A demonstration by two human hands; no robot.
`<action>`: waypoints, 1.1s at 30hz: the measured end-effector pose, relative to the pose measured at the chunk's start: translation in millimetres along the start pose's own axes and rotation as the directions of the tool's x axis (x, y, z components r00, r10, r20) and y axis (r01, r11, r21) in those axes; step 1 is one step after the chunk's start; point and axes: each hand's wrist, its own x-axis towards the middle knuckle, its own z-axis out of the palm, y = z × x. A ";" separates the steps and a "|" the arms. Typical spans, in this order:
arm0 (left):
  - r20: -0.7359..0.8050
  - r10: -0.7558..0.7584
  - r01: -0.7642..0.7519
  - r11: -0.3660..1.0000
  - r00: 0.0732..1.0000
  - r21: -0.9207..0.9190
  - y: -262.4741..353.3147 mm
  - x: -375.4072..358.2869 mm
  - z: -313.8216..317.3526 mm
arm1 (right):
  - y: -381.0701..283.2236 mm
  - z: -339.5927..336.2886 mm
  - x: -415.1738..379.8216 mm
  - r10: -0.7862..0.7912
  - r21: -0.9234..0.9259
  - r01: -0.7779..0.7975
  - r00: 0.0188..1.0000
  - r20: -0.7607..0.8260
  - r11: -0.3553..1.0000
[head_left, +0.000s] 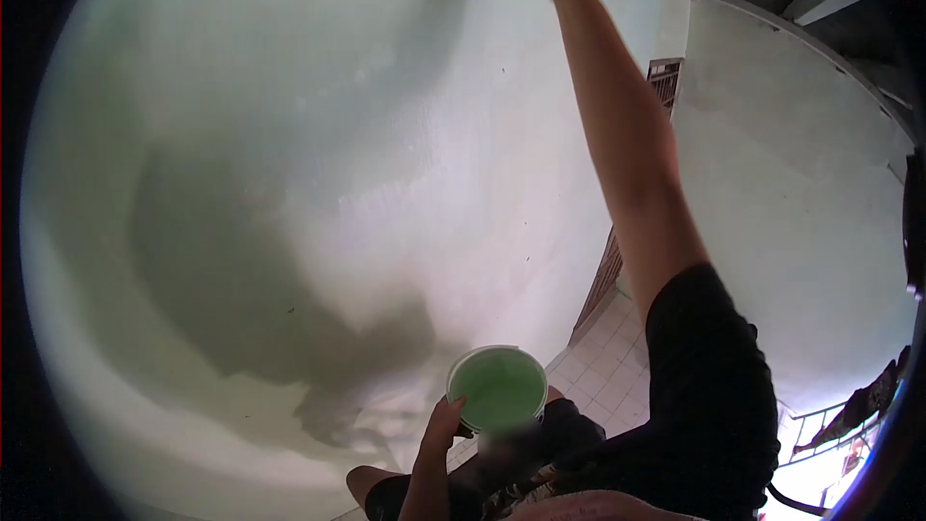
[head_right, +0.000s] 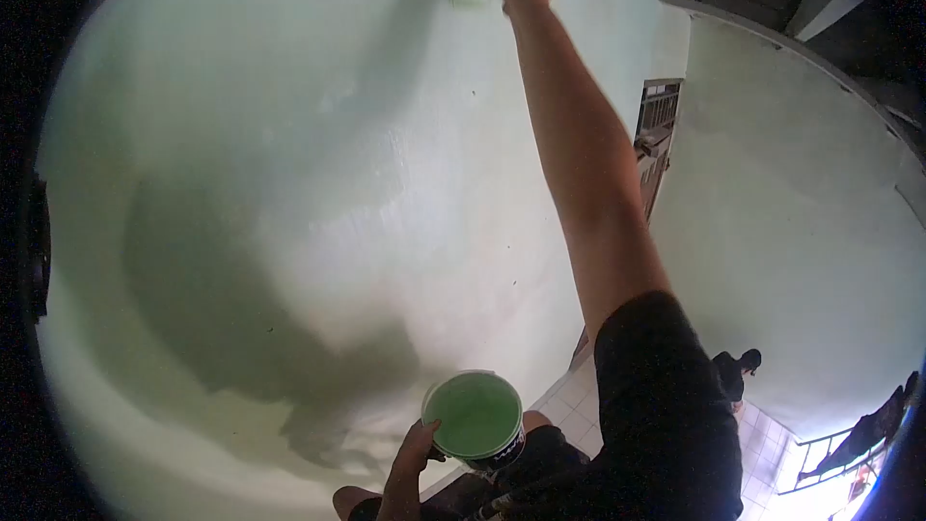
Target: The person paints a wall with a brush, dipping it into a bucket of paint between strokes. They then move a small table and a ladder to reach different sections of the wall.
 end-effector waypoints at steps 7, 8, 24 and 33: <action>-0.026 0.007 -0.007 1.000 1.000 -0.009 3.3 -11.5 2.9 | 55.4 13.8 -13.9 -0.154 0.688 0.157 0.986 -0.066 0.709; -0.018 0.004 -0.004 1.000 1.000 -0.018 3.2 -12.1 2.4 | 83.3 10.5 -32.2 -0.086 0.722 0.056 0.996 0.005 0.690; -0.007 -0.003 0.004 0.999 1.000 0.036 13.3 -11.3 -1.1 | 179.0 -28.7 -161.4 0.312 0.288 -0.299 0.950 0.000 0.910; -0.006 -0.004 0.003 1.000 1.000 -0.017 7.2 -9.4 -1.6 | 114.9 18.6 -110.9 -0.008 0.791 0.002 1.000 0.003 0.612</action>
